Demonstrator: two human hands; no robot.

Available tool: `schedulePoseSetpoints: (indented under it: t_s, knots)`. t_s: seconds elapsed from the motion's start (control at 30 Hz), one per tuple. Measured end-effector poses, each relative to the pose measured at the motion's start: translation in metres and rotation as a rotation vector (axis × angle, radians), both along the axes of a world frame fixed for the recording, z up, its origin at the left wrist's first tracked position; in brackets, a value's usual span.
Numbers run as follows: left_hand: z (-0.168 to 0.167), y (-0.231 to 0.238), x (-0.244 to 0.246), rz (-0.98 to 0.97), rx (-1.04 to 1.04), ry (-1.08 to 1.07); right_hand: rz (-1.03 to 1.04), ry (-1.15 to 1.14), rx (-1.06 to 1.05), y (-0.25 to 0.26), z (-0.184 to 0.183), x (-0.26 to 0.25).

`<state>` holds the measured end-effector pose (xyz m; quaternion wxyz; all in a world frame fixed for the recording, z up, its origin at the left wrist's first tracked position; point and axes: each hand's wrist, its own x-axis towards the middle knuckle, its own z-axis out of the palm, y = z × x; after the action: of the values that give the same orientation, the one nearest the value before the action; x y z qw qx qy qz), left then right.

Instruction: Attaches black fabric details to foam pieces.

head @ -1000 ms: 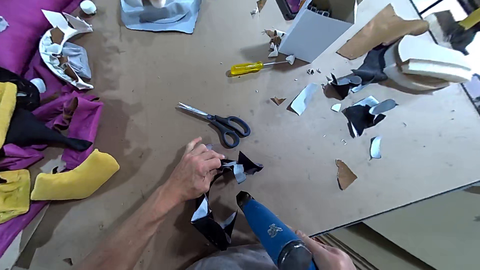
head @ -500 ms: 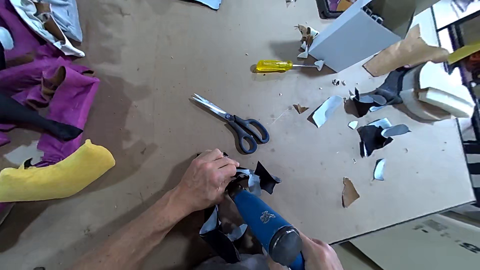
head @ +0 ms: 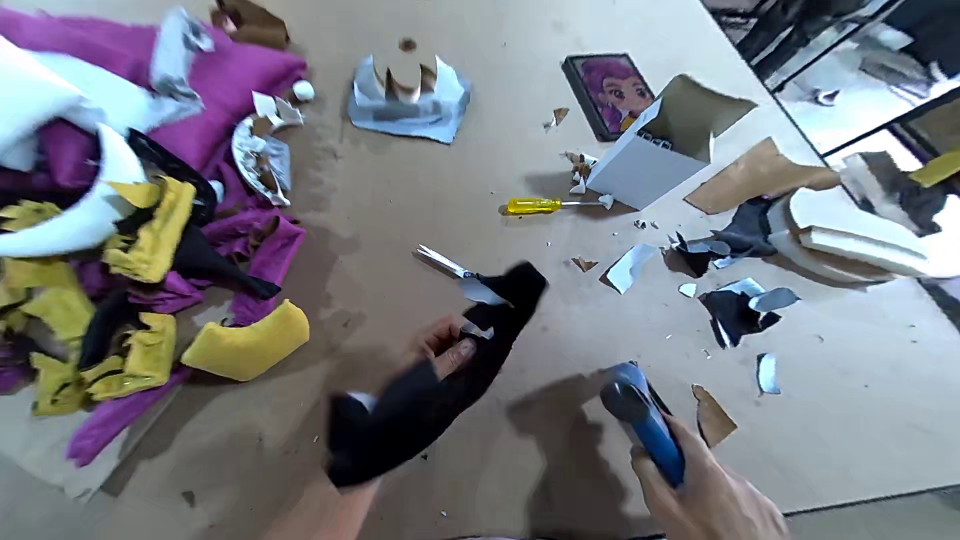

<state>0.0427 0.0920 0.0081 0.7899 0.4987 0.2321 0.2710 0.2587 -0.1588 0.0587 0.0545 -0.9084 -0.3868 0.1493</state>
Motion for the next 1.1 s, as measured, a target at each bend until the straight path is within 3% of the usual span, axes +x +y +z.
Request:
schedulePoseSetpoints:
  t_s: [0.07, 0.13, 0.27, 0.37, 0.5, 0.6, 0.7, 0.8, 0.9, 1.1]
  knots:
    - [-0.004, -0.019, 0.006, -0.052, -0.252, -0.242, 0.07, 0.031, 0.021, 0.004, -0.009, 0.013]
    - [-0.007, -0.038, 0.015, -0.132, -0.332, -0.361, 0.175, 0.103, 0.233, 0.012, 0.004, 0.016]
    - [0.03, -0.086, 0.038, -0.139, -0.185, -0.284, 0.284, 0.628, 0.726, 0.043, 0.048, -0.023]
    - [0.069, -0.13, 0.051, 0.049, -0.019, -0.023, 0.248, 0.599, 0.868, 0.052, 0.039, -0.051]
    - [0.068, -0.134, 0.03, 0.272, 0.22, 0.227, 0.279, 0.69, 1.151, 0.047, 0.029, -0.035]
    - [0.078, -0.133, -0.001, 0.241, 0.271, 0.189, 0.266, 0.815, 1.461, 0.056, 0.032, -0.018]
    - [0.1, -0.146, -0.012, 0.158, 0.4, 0.138, 0.423, 0.807, 1.674, 0.07, 0.047, -0.006]
    - [0.124, -0.16, -0.012, 0.142, 0.591, 0.246, 0.571, 0.792, 1.762, 0.086, 0.06, -0.004]
    - [0.141, -0.172, -0.01, 0.167, 0.686, 0.446, 0.568, 0.734, 1.671, 0.091, 0.064, -0.009]
    - [0.139, -0.167, -0.005, 0.129, 0.68, 0.721, 0.723, 0.293, 1.486, 0.103, 0.071, -0.022]
